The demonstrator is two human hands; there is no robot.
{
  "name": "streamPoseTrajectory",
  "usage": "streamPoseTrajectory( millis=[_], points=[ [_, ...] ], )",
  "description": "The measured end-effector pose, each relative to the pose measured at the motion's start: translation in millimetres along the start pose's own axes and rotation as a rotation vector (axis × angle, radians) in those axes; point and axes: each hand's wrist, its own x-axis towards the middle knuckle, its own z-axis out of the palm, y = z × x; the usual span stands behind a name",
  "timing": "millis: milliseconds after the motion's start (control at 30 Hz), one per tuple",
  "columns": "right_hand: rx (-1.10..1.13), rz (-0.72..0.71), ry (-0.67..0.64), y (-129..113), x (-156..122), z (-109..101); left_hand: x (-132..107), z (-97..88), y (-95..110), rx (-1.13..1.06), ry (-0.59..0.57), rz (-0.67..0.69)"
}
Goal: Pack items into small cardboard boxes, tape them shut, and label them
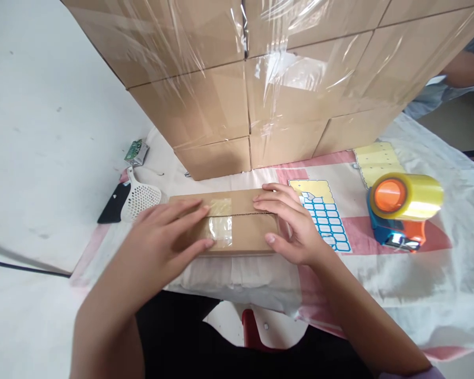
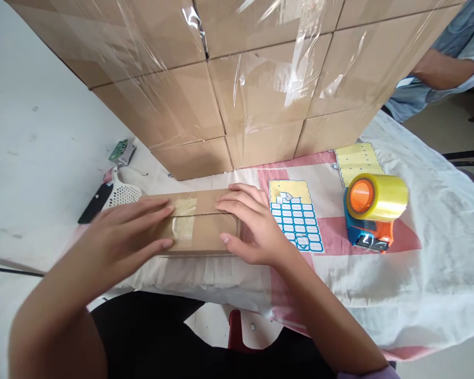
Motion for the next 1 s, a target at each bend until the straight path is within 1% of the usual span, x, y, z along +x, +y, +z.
streamPoseTrajectory(
  millis=[67, 167, 400, 1000],
  points=[
    [-0.039, -0.010, -0.001, -2.4, 0.6, -1.3, 3.4, 7.8, 13.6, -0.013, 0.004, 0.081],
    [-0.091, -0.016, -0.006, -7.5, 1.1, -3.8, 6.3, 12.9, 23.5, -0.014, 0.034, 0.123],
    [-0.143, 0.007, -0.015, -14.7, 1.6, -6.0, 8.8, 11.2, 21.5, 0.005, 0.038, 0.124],
    [-0.161, 0.016, -0.024, -17.4, 0.6, -5.5, 10.1, 12.6, 24.5, 0.081, 0.019, 0.135]
  ],
)
